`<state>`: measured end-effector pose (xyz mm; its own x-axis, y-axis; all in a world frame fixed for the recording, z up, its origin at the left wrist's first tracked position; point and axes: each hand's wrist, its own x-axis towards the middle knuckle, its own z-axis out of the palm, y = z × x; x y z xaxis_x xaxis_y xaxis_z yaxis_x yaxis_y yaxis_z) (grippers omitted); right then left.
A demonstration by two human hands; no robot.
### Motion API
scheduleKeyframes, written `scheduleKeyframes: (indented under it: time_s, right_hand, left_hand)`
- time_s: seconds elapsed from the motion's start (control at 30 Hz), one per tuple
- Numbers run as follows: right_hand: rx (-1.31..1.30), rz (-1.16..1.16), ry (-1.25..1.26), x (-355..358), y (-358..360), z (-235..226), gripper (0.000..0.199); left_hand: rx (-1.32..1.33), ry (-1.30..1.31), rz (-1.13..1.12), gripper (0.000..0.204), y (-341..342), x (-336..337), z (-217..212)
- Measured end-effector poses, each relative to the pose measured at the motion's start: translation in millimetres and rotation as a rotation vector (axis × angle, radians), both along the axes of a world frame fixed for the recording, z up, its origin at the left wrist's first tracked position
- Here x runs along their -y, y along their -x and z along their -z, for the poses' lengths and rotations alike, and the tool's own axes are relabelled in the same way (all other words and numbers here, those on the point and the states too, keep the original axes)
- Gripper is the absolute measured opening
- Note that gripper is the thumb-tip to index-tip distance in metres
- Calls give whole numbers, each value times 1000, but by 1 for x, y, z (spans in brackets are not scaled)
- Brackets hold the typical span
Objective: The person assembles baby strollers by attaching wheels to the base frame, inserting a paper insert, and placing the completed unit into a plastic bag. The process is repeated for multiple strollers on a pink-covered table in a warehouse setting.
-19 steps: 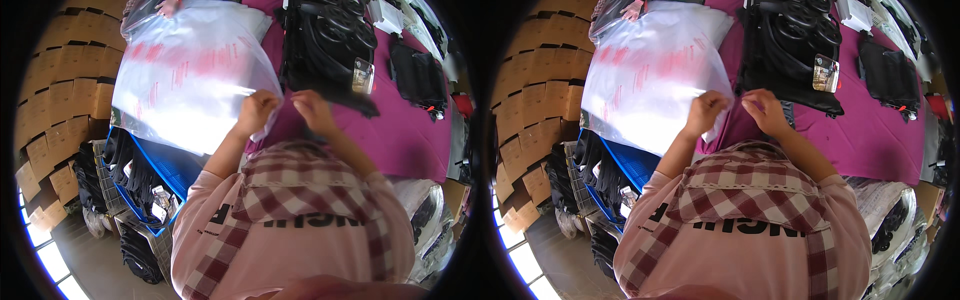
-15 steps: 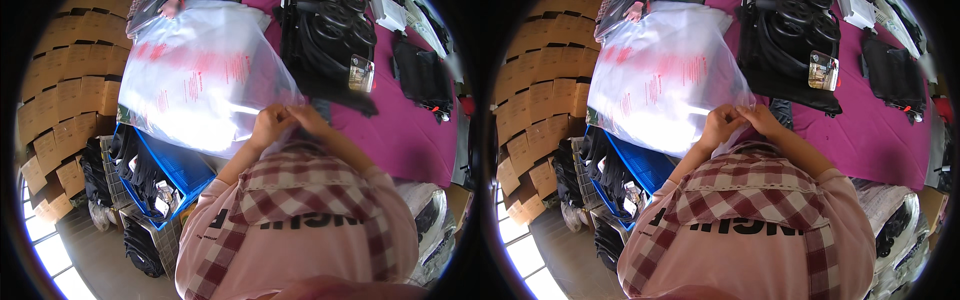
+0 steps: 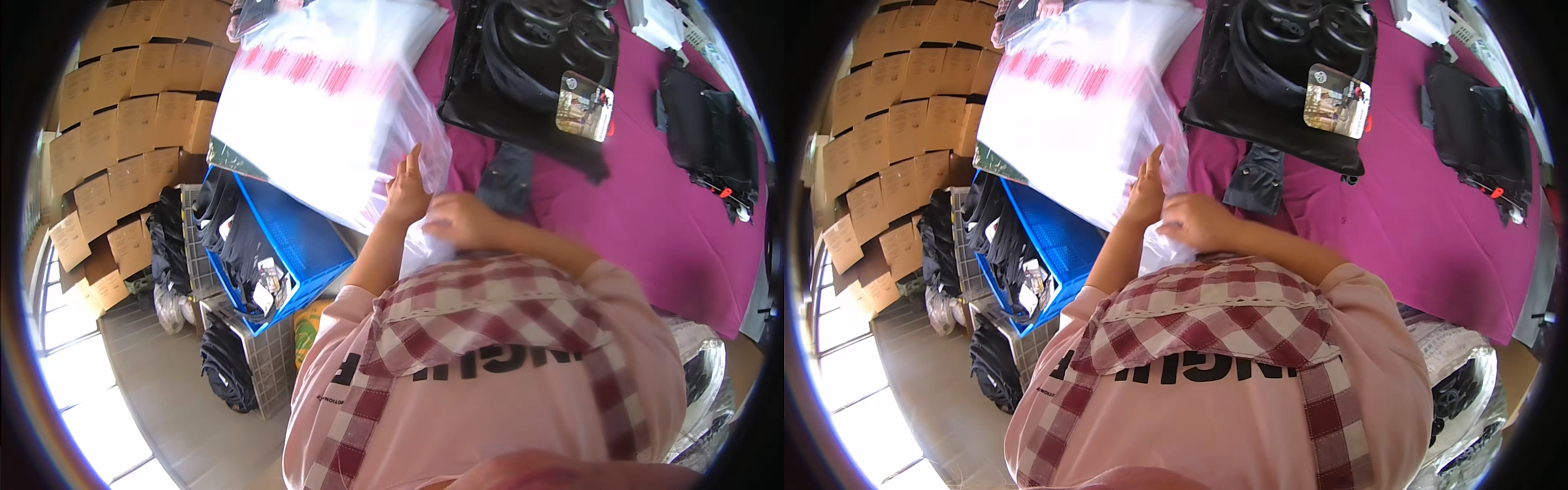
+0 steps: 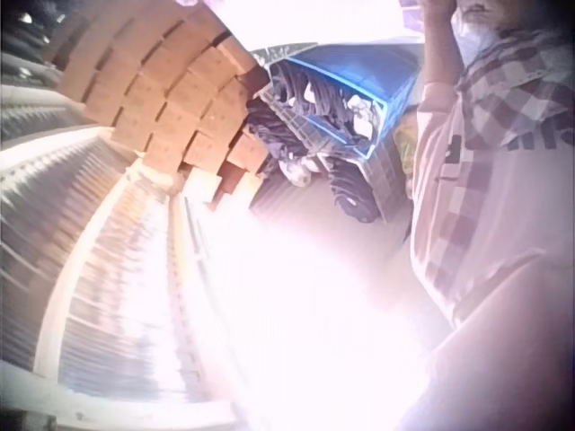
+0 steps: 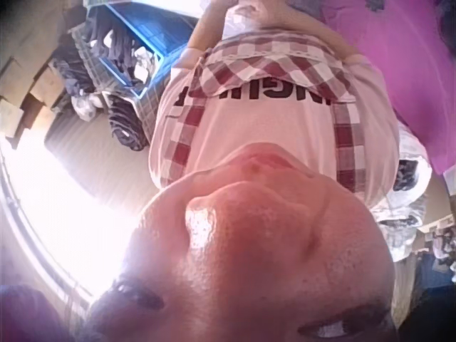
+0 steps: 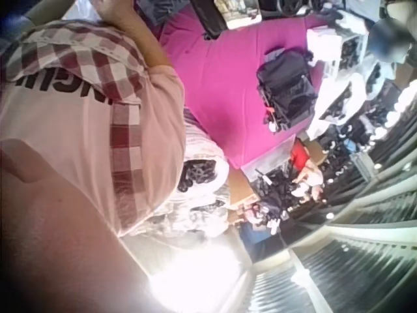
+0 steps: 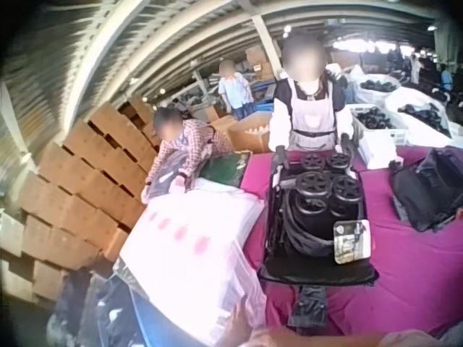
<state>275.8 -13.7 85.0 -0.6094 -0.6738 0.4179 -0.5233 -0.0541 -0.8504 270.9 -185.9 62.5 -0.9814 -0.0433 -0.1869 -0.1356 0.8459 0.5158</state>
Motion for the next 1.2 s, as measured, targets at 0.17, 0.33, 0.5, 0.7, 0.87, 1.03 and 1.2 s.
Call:
scheduleKeyframes:
  time_s: [0.17,0.33,0.5,0.7,0.87,1.03,1.2]
  right_hand:
    - [19,135,-101,-43,2,-12,18]
    - [96,613,-569,-114,-12,13,15]
    - [-350,668,-769,-23,-17,-36,74]
    - [-633,39,-543,157,-43,-64,54]
    - [-578,496,-806,87,53,-30,26]
    - [-514,852,-923,-8,82,-34,53]
    - [-515,1210,-824,-62,136,-54,59]
  left_hand:
    - [137,73,-435,38,-64,113,88]
    - [332,91,-913,22,-199,278,192]
    - [-6,-830,-804,38,-151,181,87]
    - [-373,-933,-159,58,-146,150,-67]
    - [-491,-725,-188,60,-193,221,-28]
    - [-237,-856,-227,60,-204,186,-6]
    - [-132,-721,-150,54,-175,173,-21]
